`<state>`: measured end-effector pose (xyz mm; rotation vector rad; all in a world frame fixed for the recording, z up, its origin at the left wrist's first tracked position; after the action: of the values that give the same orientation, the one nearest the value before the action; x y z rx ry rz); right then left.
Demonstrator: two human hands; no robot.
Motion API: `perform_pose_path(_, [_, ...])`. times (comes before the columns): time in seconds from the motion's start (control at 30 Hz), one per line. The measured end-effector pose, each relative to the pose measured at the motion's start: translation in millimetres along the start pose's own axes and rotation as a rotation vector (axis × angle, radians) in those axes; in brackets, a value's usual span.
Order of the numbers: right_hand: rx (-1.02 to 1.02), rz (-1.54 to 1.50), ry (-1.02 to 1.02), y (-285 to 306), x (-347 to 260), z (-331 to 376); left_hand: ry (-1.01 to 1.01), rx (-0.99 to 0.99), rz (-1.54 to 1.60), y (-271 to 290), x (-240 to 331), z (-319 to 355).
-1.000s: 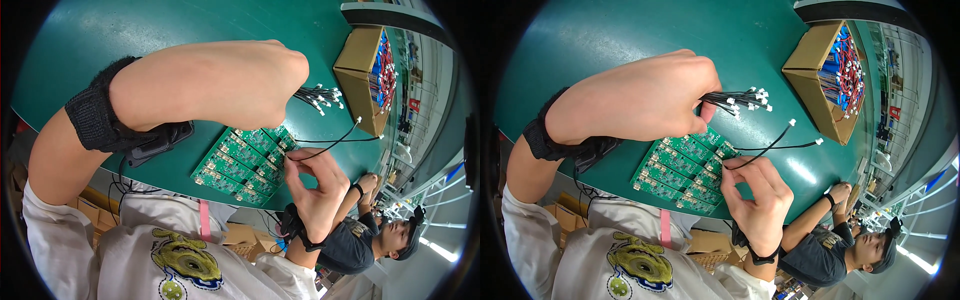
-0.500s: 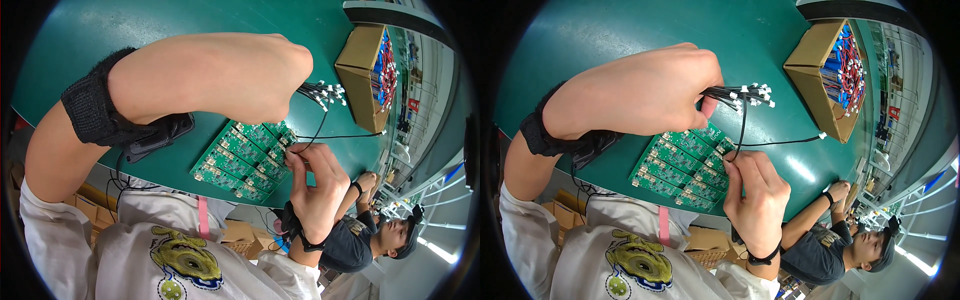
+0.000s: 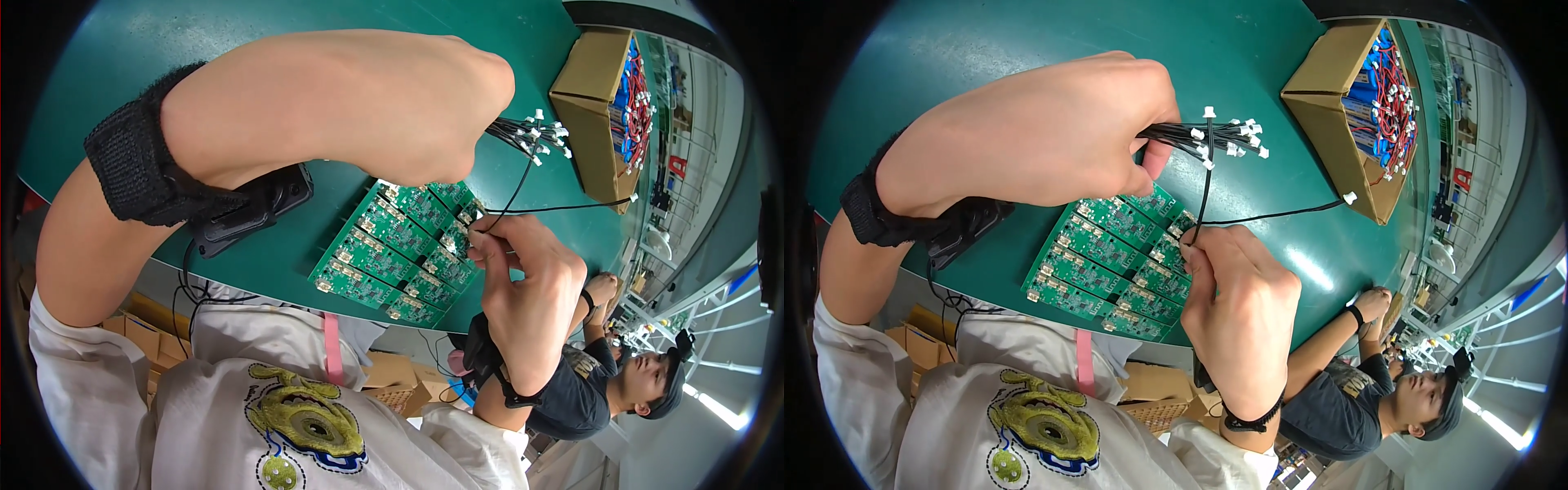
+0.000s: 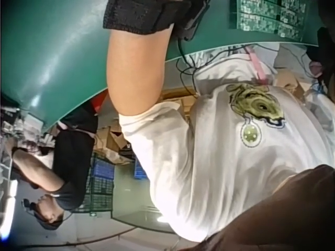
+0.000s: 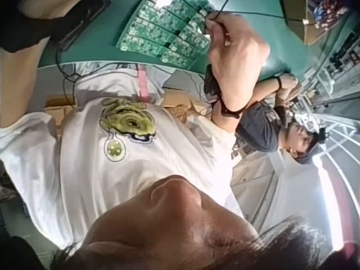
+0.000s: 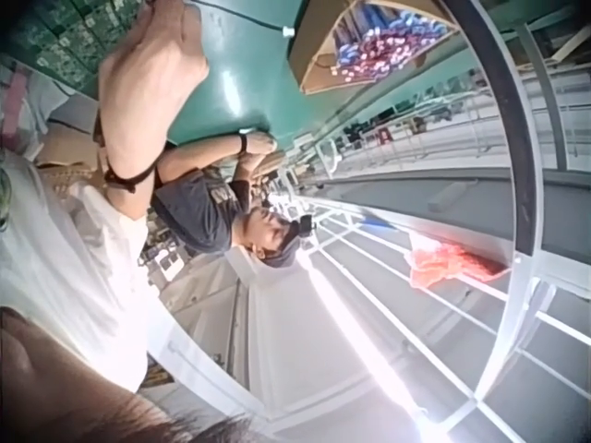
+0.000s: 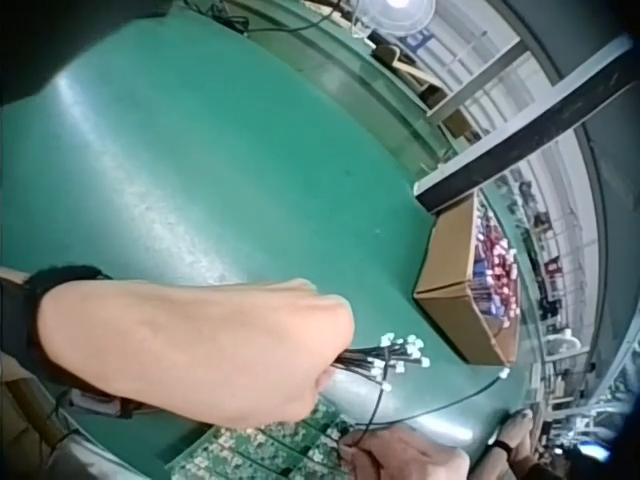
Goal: The person retrieves a circuit board from a shelf, picks up a bundle of wires, and plugs individual wires into the board. After setting the board aside, they place two plastic housings on the table and install a circuit board, a battery, and a motor into one housing.
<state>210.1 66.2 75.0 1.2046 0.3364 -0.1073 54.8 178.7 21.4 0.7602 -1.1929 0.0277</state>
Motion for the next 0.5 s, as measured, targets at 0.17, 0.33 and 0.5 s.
perform_pose_path(0.17, [-0.03, 0.051, -0.013, 1, -5, -3, 0.013, -0.008, -0.015, 0, -1, 1])
perform_pose_path(0.33, [-0.017, 0.081, -0.01, 1, -8, -1, 0.107, -0.081, -0.04, 1, 1, 2])
perform_pose_path(0.5, [0.052, 0.0, 0.003, 1, -1, 7, 0.201, -0.167, 0.057, 7, 9, 4])
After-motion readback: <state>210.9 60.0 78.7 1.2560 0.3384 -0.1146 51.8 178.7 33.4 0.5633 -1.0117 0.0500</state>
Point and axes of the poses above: each hand's wrist, its own z-axis away from the middle knuckle, its own y-axis out of the back of the hand, x = y × z, the point moved 4 cm from there along -z, towards the middle knuckle, and after that the axes turned 11 degrees about -x, right-handed, at the moved point
